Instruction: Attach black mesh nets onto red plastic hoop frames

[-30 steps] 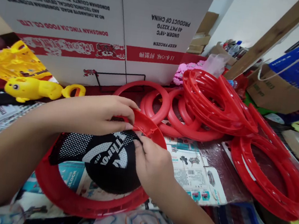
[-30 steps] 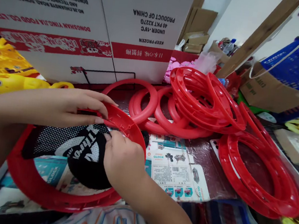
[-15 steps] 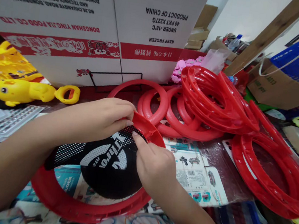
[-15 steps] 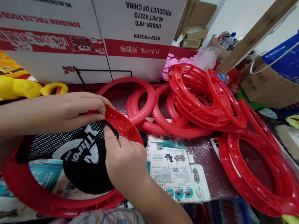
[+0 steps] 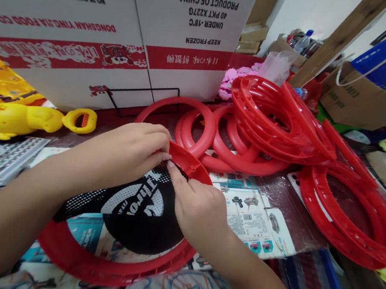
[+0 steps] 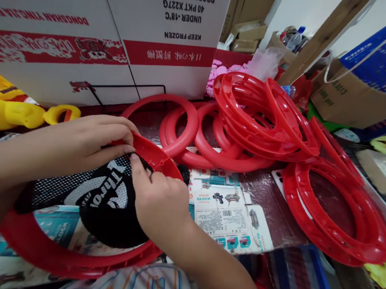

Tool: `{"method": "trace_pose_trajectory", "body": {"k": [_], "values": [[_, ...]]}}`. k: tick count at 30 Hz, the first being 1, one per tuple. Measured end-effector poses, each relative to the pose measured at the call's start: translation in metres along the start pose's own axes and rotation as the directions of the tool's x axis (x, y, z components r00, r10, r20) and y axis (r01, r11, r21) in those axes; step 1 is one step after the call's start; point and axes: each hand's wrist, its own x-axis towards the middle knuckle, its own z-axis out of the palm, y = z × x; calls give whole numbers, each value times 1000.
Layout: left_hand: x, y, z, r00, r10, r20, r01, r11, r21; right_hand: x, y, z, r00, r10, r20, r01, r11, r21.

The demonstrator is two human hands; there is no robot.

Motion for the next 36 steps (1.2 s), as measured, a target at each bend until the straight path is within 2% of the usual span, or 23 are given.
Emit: {"method": "trace_pose_trajectory", "body": {"k": [7, 11, 16, 19, 24, 27, 31, 36], "values": [[1, 0, -1, 1000, -18, 18, 18, 999, -39, -3, 0, 1, 998, 1, 66, 1, 1000, -29], [2, -1, 0, 996, -57, 65, 61, 996, -61, -1, -2, -2, 992, 25, 126, -19, 999, -48], [3, 2, 2, 997, -74, 33, 75, 997, -33, 5, -5, -6, 992, 45, 120, -36, 996, -77], [2, 2, 0, 997, -69, 44, 70, 997, -28, 2, -4, -6, 997, 34, 75, -33, 999, -18], [-3, -2, -4, 990, -132, 48, 139, 973, -184, -6, 2, -3, 986, 167, 0, -164, 968, 189], [-4, -1, -6, 993, -111, 29, 115, 959, -257, -4, 3, -3, 972, 229, 45, -232, 934, 270], [-4, 3, -3, 994, -106, 37, 112, 959, -260, 2, 3, -4, 941, 299, 159, -332, 905, 267], [-2, 6, 7, 975, -221, 10, 218, 949, -228, 6, 3, -1, 928, 323, 188, -361, 904, 229]]}}
